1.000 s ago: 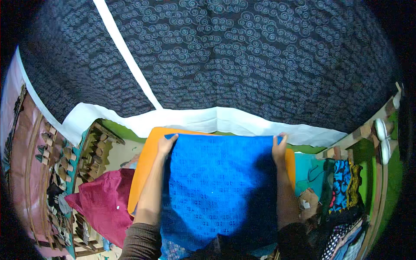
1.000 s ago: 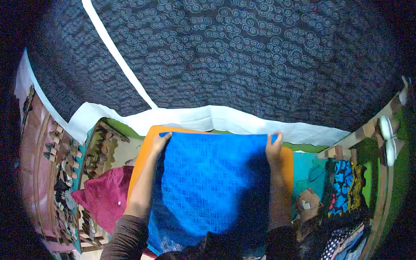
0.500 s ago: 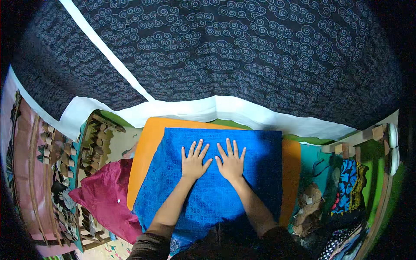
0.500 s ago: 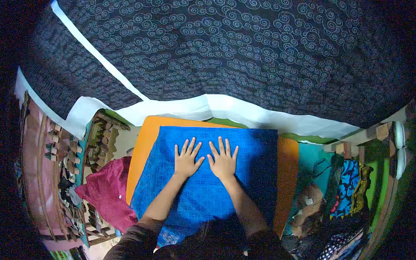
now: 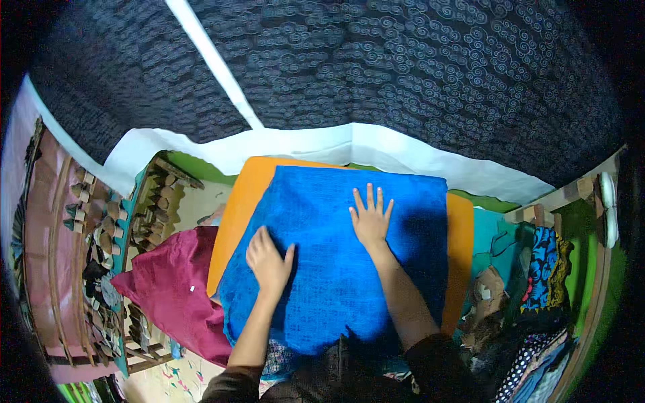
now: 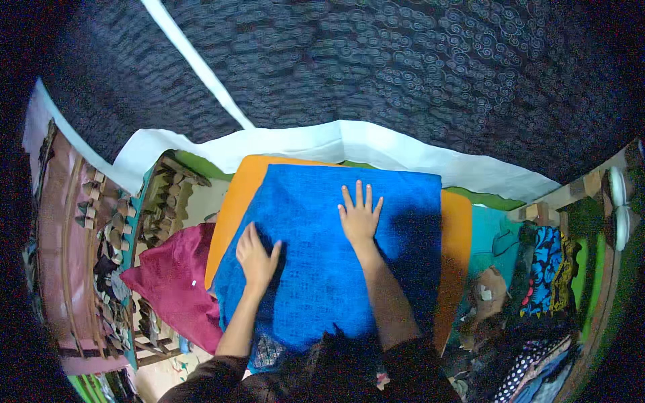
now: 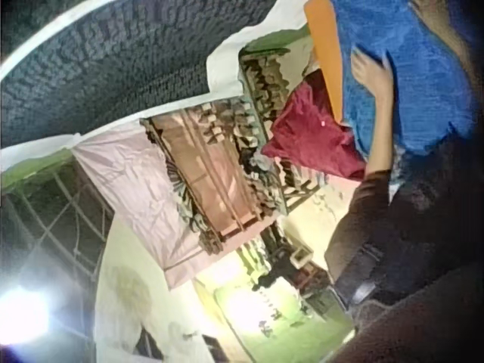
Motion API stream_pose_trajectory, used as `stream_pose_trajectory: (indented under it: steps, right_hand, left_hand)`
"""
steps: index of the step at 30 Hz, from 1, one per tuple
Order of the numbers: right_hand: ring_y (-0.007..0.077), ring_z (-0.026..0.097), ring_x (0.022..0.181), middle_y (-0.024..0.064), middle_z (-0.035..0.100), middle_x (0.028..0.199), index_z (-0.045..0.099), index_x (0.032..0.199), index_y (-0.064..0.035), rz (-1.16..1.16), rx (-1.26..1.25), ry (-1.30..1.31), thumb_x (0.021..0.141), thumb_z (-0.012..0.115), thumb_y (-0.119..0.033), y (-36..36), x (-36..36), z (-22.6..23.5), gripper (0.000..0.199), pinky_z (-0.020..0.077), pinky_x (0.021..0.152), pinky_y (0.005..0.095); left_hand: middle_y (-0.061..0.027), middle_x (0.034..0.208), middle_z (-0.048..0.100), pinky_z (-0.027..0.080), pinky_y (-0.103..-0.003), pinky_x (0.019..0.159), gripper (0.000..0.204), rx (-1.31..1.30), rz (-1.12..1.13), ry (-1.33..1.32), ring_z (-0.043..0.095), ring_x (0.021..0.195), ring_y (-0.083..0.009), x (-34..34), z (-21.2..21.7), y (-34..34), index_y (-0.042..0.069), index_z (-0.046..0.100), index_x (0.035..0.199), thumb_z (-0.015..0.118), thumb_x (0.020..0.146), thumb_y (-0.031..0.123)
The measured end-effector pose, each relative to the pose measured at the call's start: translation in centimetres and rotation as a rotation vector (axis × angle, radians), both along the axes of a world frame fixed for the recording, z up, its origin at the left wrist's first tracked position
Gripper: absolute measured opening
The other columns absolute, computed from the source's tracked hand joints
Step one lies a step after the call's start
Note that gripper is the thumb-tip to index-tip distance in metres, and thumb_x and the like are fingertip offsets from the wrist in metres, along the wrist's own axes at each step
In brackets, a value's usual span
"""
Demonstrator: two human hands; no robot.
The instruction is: Folding large pieces of blue and purple fabric on a small table.
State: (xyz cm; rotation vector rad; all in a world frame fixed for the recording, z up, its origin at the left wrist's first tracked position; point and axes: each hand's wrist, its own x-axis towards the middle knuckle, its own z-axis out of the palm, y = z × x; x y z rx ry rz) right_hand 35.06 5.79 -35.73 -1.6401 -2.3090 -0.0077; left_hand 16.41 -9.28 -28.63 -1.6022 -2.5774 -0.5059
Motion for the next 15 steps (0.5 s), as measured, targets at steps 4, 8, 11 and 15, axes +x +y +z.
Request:
stream_pose_trajectory:
  steps: [4,8,11,15]
  right_hand:
    - [0.0328,0.034,0.123,0.015,0.036,0.134,0.044,0.127,-0.0143,0.095,0.078,-0.049,0.084,0.05,-0.025,-3.1,-2.8,1.8,0.045,0.0256,0.098,0.0546]
    - [0.0336,0.045,0.11,0.0193,0.047,0.12,0.048,0.119,-0.0056,0.377,-0.121,0.239,0.078,0.055,-0.019,-11.6,-5.7,5.1,0.044,0.0325,0.095,0.0501]
    - [0.0355,0.043,0.112,0.0205,0.045,0.121,0.048,0.118,-0.0052,0.431,-0.318,0.357,0.077,0.057,-0.023,-18.9,-5.5,4.4,0.045,0.031,0.096,0.0513]
    - [0.0389,0.032,0.123,0.0216,0.036,0.13,0.046,0.123,-0.0071,0.395,-0.236,0.211,0.08,0.058,-0.03,-25.4,-5.2,5.8,0.05,0.0235,0.097,0.0595]
  left_hand:
    - [-0.0222,0.12,0.045,0.037,-0.046,0.089,0.074,-0.145,0.133,-0.179,0.044,0.11,-0.0364,-3.5,-0.5,-9.3,-0.004,0.04,0.123,0.067,0.072,0.043]
    - [-0.026,0.096,0.057,0.046,-0.045,0.075,0.061,-0.236,0.054,-0.357,0.056,0.089,-0.0386,-6.4,-0.7,-11.7,-0.002,0.047,0.114,0.063,0.076,0.042]
    - [-0.0269,0.084,0.059,0.046,-0.045,0.072,0.053,-0.294,0.053,-0.443,0.058,0.082,-0.0408,-7.3,-1.7,-10.5,-0.004,0.049,0.109,0.062,0.078,0.037]
    - [-0.0284,0.087,0.059,0.046,-0.042,0.073,0.044,-0.08,-0.074,-0.645,0.057,0.086,-0.041,-10.9,-3.3,-10.4,-0.005,0.052,0.102,0.061,0.079,0.031]
